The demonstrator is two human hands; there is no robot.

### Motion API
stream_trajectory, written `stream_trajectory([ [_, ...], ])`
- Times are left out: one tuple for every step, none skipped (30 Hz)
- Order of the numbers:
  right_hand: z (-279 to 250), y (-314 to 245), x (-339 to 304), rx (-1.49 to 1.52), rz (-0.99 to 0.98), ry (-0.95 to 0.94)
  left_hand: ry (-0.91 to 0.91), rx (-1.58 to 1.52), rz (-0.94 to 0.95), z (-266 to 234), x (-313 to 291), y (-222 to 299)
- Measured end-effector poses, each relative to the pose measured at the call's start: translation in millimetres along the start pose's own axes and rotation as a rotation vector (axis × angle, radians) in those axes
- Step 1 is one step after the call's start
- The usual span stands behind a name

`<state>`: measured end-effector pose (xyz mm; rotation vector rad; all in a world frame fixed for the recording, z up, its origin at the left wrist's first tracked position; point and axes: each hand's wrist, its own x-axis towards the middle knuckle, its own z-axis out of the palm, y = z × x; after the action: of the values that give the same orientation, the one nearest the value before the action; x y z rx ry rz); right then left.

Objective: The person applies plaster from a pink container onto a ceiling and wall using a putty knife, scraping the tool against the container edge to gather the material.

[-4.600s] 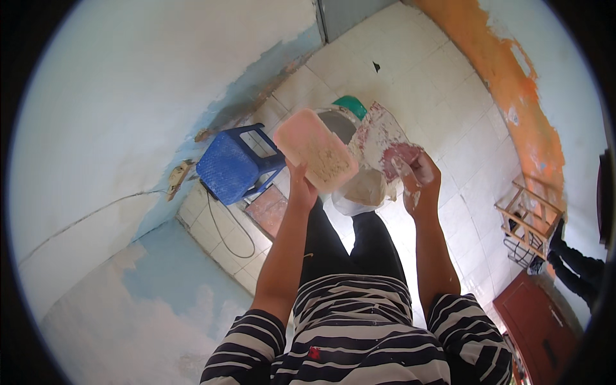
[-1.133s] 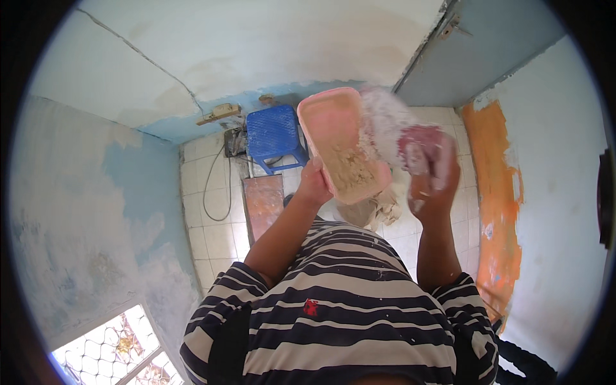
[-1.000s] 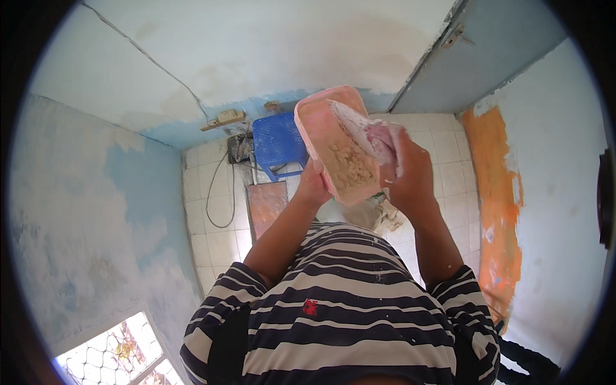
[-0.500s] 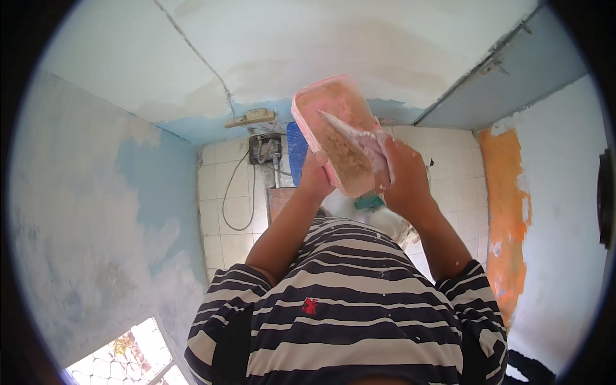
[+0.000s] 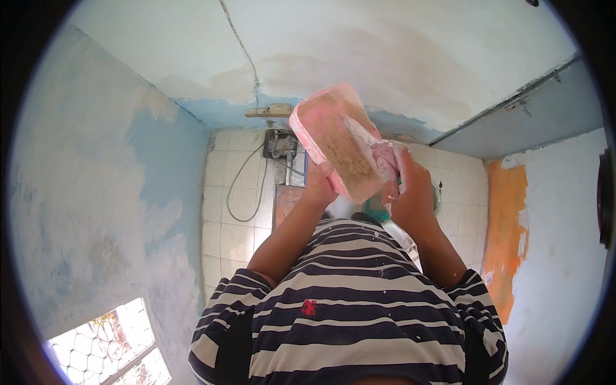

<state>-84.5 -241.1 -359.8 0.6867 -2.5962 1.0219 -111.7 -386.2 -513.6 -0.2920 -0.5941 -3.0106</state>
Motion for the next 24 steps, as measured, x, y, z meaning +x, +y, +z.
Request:
stream_trajectory([
  [2, 1, 3, 0.007, -0.004, -0.005, 0.013, -0.008, 0.042, 1, 0, 2],
  [4, 3, 8, 0.069, -0.003, 0.060, 0.015, -0.004, 0.046, 1, 2, 6],
  [5, 5, 13, 0.132, 0.000, 0.127, -0.001, 0.009, 0.071, 0, 4, 10],
  [6, 9, 19, 0.135, -0.001, 0.127, -0.019, 0.023, 0.095, 0, 6, 14],
  [5, 14, 26, -0.004, -0.083, 0.070, -0.024, 0.023, 0.098, 0, 7, 15],
  [3, 16, 31, -0.145, -0.164, 0.014, 0.002, 0.122, 0.162, 0, 8, 15],
  [3, 13, 32, -0.148, -0.167, 0.019, 0.027, 0.221, 0.225, 2, 8, 15],
  [5, 10, 34, -0.105, -0.106, 0.014, 0.018, 0.218, 0.228, 7, 10, 16],
  [7, 8, 36, -0.063, -0.045, 0.009, 0.057, 0.260, 0.252, 14, 12, 17],
  [7, 8, 37, -0.068, -0.049, 0.016, 0.096, 0.301, 0.275, 19, 15, 17],
  [9, 9, 34, -0.008, -0.024, 0.036, 0.096, 0.302, 0.275, 18, 16, 16],
  [9, 9, 32, 0.051, 0.000, 0.057, 0.104, 0.201, 0.256, 15, 16, 13],
  [7, 6, 30, 0.051, 0.002, 0.058, 0.113, 0.100, 0.237, 14, 17, 11],
  [7, 4, 30, 0.101, 0.073, 0.062, 0.107, 0.102, 0.235, 13, 19, 13],
  [6, 3, 31, 0.152, 0.145, 0.065, 0.073, 0.128, 0.225, 13, 21, 14],
  [7, 5, 31, 0.152, 0.144, 0.072, 0.038, 0.154, 0.215, 12, 24, 16],
  [8, 8, 28, 0.168, 0.164, 0.085, 0.037, 0.156, 0.210, 11, 24, 16],
  [9, 10, 26, 0.183, 0.184, 0.098, 0.044, 0.145, 0.214, 10, 24, 14],
  [8, 9, 25, 0.185, 0.186, 0.101, 0.052, 0.134, 0.218, 9, 25, 15],
  [7, 8, 26, 0.186, 0.197, 0.102, 0.050, 0.135, 0.214, 10, 25, 16],
  [6, 7, 26, 0.188, 0.206, 0.103, 0.027, 0.140, 0.219, 12, 26, 18],
  [6, 6, 32, 0.189, 0.208, 0.105, 0.004, 0.146, 0.225, 14, 27, 20],
  [6, 8, 41, 0.099, -0.003, 0.164, 0.007, 0.146, 0.218, 14, 26, 21],
  [8, 8, 41, 0.055, -0.105, 0.190, 0.002, 0.127, 0.201, 13, 26, 24],
])
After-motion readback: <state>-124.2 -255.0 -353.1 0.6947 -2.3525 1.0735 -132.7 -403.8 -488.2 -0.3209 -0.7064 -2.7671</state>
